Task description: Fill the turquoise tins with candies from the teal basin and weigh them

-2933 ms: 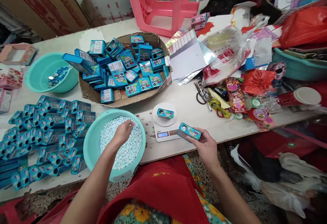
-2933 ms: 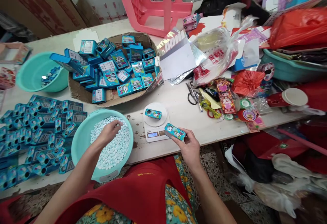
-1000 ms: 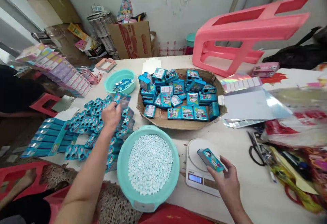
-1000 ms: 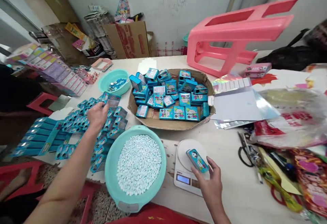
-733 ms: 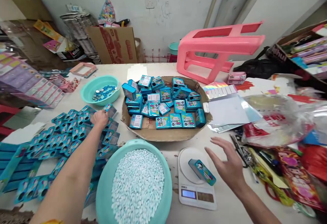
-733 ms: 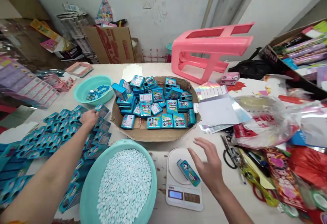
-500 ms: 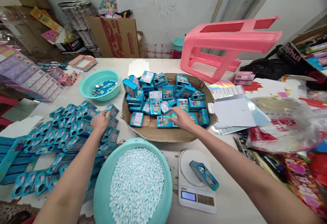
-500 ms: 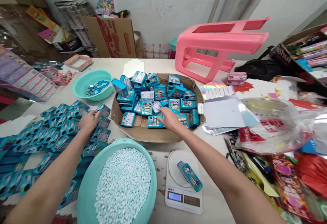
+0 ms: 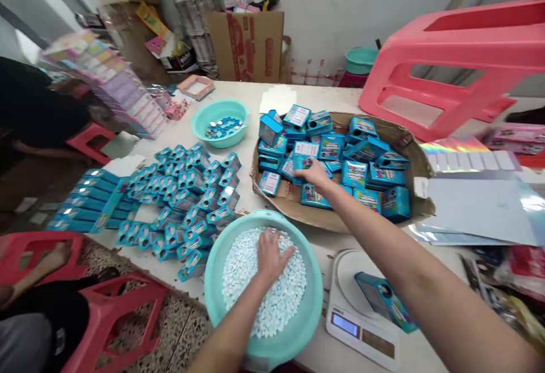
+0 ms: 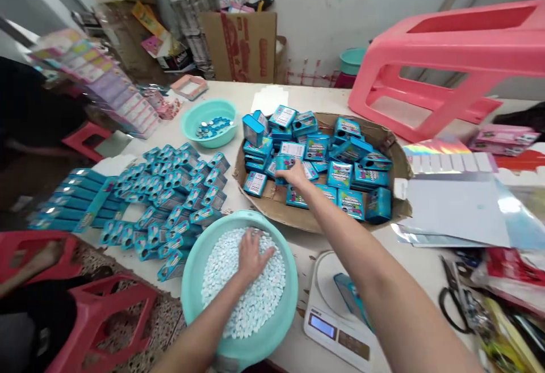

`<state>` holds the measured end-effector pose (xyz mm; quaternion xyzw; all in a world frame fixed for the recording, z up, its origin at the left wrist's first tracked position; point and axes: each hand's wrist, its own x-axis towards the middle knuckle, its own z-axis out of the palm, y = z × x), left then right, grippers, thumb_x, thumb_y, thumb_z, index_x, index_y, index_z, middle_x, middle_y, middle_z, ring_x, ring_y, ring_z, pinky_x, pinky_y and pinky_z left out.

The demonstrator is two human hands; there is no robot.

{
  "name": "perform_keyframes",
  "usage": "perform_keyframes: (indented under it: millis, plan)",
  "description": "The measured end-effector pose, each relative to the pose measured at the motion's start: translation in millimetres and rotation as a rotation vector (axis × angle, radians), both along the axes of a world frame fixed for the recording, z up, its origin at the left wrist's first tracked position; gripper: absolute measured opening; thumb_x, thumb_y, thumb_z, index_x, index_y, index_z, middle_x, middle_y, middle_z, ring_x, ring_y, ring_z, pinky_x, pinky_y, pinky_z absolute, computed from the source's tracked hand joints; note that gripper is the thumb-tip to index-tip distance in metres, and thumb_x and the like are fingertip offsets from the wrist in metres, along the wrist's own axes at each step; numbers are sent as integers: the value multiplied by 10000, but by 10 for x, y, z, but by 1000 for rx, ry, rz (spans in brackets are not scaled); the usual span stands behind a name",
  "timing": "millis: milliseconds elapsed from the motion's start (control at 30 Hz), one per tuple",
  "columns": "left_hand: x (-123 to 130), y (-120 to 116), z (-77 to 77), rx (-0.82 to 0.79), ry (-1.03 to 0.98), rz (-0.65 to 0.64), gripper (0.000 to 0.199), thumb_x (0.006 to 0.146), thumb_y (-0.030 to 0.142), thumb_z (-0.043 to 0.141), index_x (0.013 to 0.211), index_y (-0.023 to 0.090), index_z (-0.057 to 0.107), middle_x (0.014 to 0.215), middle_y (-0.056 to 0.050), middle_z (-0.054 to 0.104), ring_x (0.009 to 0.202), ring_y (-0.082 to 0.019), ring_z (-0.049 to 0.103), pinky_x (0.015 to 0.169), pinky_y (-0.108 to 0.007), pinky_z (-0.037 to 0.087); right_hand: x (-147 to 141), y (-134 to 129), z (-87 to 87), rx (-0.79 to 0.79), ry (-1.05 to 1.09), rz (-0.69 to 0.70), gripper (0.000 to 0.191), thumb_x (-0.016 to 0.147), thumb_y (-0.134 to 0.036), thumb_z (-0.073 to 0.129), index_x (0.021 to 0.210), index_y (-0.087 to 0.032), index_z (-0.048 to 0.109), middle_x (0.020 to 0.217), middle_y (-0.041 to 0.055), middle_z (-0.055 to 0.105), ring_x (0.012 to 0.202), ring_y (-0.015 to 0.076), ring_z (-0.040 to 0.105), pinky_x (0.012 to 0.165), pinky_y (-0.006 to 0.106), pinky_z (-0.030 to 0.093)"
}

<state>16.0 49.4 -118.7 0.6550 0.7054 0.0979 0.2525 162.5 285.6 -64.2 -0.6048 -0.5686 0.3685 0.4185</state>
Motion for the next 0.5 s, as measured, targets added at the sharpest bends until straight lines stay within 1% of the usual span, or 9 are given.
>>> perform_keyframes:
  millis: [33,67,133,167,233,300,367,433,500]
  plan:
    - [57,-31,70,-5,-25,-49,534,802,563,473,1244,270,537,1330,-187,451,1227,-377,412,978,-522,338,36,-125,156,-28,55,34,698,497,-335,774,1124,-146,532,1018,107,622,854,244,601,681,383,509]
    - [98,-88,145,-11,-43,-106,503,786,561,495,1218,309,552,1290,-162,491,1197,-362,444,970,-509,353,73,-280,312,-95,194,85,673,488,-311,781,1107,-169,556,999,90,639,847,243,611,679,375,513]
    - [123,-270,272,-23,-58,-220,460,751,543,539,1172,363,571,1191,-129,560,1134,-339,496,950,-491,373,135,-681,582,-210,440,203,600,506,-315,776,1068,-211,594,936,55,673,806,239,632,672,375,522]
    - [106,-382,315,-29,-57,-261,445,735,529,556,1150,370,581,1149,-126,578,1111,-336,512,935,-489,379,148,-917,677,-263,550,254,564,536,-326,765,1067,-223,603,932,49,683,803,241,644,679,380,525]
    - [21,-602,349,-48,-77,-298,402,697,482,598,1079,361,612,1093,-125,594,1089,-336,531,908,-482,387,120,-1420,762,-342,743,234,470,607,-417,715,1020,-207,638,926,76,701,788,268,664,667,411,533]
    - [-107,-767,321,-79,-123,-297,330,647,436,645,962,338,644,1037,-123,605,1049,-335,561,852,-463,410,26,-1889,712,-374,804,204,439,626,-456,709,965,-180,667,912,104,713,781,294,670,680,445,534]
    - [-242,-844,250,-105,-171,-238,244,646,396,645,873,308,650,981,-122,613,976,-321,600,782,-439,429,-84,-2258,574,-342,719,218,444,598,-394,764,982,-195,666,948,83,713,843,294,665,763,454,522]
    - [-355,-842,164,-106,-216,-128,177,694,369,593,840,280,637,941,-118,621,926,-301,620,750,-421,438,-150,-2506,411,-314,581,245,453,593,-372,782,998,-210,661,985,64,708,912,289,650,811,445,510]
    - [-438,-793,101,-106,-277,-10,152,742,342,525,829,252,611,896,-97,631,905,-271,625,761,-399,448,-149,-2656,276,-290,490,260,469,629,-382,761,1053,-221,640,1032,56,693,963,279,633,840,438,499]
